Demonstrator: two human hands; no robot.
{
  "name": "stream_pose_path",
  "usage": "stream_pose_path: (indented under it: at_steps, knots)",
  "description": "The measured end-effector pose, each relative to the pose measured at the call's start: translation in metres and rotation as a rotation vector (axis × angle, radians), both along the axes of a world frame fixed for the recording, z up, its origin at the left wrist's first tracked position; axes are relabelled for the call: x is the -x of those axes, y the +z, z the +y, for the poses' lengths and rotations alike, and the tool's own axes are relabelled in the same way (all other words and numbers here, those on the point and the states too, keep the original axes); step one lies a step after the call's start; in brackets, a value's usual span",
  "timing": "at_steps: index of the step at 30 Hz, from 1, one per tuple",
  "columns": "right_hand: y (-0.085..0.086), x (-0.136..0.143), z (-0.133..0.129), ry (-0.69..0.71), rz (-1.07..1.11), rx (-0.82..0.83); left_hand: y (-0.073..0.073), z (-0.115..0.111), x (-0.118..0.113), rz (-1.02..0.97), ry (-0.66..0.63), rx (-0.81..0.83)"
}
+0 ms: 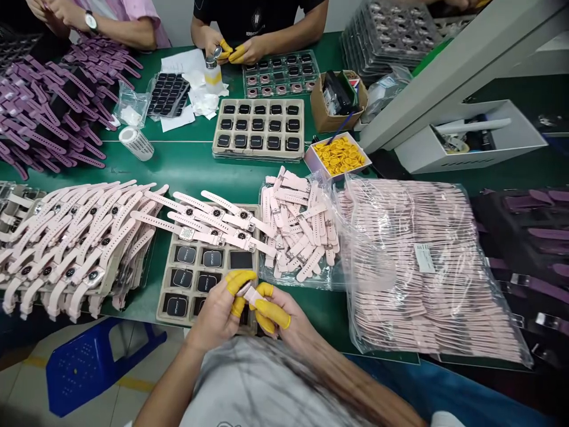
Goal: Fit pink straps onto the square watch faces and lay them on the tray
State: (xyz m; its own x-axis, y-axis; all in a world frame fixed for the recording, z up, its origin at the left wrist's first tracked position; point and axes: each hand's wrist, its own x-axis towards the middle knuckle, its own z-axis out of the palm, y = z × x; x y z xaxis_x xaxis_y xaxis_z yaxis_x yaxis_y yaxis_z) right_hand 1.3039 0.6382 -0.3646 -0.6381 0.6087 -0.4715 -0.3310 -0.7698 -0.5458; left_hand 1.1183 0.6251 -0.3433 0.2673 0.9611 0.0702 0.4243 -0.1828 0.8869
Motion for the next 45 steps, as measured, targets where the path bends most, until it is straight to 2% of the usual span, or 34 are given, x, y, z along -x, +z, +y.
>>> stream_pose_path:
  at_steps: [4,8,10,12,17,26,30,34,41,43,45]
  knots:
    - [-0.001,0.000,-0.002,-0.105,0.030,0.115,0.001,0.000,0.002,0.085,0.063,-0.082]
    - [0.005,-0.001,-0.002,0.008,0.044,0.017,0.000,0.000,0.001,0.091,-0.053,-0.027]
    - [0.008,-0.001,-0.001,0.072,0.038,0.006,0.000,0.001,0.000,0.070,-0.076,-0.016]
    - [0.009,0.000,0.001,0.073,0.025,0.028,0.001,0.002,-0.001,0.069,-0.083,-0.034]
    - [0.008,0.005,0.006,-0.034,0.025,0.085,0.001,0.002,0.000,0.117,-0.078,-0.064]
    - [0.008,0.015,0.000,-0.194,0.062,0.202,-0.009,-0.005,-0.008,0.140,-0.018,-0.059]
    - [0.009,0.015,-0.002,-0.223,0.043,0.215,-0.002,-0.004,-0.008,0.152,-0.051,-0.001]
    - [0.012,0.015,0.000,-0.190,-0.009,0.192,0.010,0.000,-0.004,0.170,-0.101,0.046]
    - [0.014,0.013,0.003,-0.093,-0.146,0.159,0.024,0.007,0.001,0.535,-0.184,-0.110]
    - [0.013,0.012,0.002,-0.074,-0.150,0.149,0.026,0.008,0.004,0.533,-0.220,-0.100]
    - [0.011,0.012,0.000,-0.058,-0.151,0.122,0.025,0.007,0.008,0.441,-0.248,-0.045]
